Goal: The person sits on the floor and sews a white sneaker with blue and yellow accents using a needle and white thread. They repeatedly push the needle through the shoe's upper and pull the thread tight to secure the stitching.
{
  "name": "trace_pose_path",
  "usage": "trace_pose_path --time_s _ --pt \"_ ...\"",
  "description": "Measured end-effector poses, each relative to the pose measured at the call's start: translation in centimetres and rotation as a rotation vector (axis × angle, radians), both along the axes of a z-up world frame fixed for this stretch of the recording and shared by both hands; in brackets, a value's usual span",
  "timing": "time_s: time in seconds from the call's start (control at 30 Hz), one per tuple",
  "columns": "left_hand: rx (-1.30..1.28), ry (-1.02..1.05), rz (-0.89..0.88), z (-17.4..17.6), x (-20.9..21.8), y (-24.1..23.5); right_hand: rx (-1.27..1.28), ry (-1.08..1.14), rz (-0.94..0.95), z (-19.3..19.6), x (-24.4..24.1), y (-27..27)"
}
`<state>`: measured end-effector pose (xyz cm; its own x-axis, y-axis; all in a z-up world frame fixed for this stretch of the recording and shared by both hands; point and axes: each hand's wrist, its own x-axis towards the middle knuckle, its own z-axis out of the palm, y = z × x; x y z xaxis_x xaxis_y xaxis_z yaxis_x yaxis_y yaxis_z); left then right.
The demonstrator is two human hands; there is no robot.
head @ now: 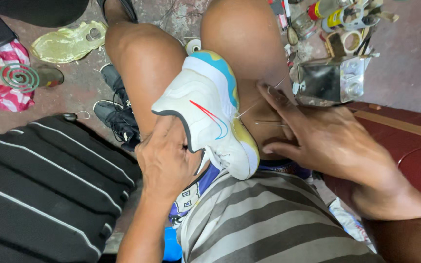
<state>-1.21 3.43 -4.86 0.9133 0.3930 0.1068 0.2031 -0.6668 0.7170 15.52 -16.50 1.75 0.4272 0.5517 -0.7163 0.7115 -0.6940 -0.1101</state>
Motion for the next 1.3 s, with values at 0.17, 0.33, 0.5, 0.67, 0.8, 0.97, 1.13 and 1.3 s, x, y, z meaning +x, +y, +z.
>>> trace_pose_path --time_s 0.17,0.33,0.5,0.67,0.8,0.97,1.13,1.3 --pt "-0.142 -0.169 0.112 -1.1 -0.4 -1.1 0.439 0.121 -0.203 -2.4 -0.4 0.6" --pt "-0.262 -0.203 0.248 -1.8 -0.9 -1.9 0.837 -0.008 -0.056 -4.9 -0.9 -0.3" --pt "-0.307 -0.051 0.202 0.1 -0.4 -1.2 0.805 0.14 -0.208 -4.4 1.1 -0.6" --pt "-0.304 0.011 0.104 1.6 0.4 -0.7 1.325 0.576 -0.361 -3.3 0.3 2.4" --pt "-0.122 -0.014 0.048 1.6 0.6 -0.9 1.208 0.605 -0.33 -3.7 -1.1 4.9" --pt "-0.198 0.069 0.075 1.4 0.7 -0.7 1.272 0.306 -0.131 -4.9 -1.8 8.0" --pt "-0.184 0.104 0.059 0.5 1.0 0.2 1.244 0.128 -0.11 -5.8 -2.4 9.3" --pt "-0.257 0.014 -0.011 -0.3 0.8 1.0 1.238 0.028 -0.062 -6.4 -2.7 9.5"
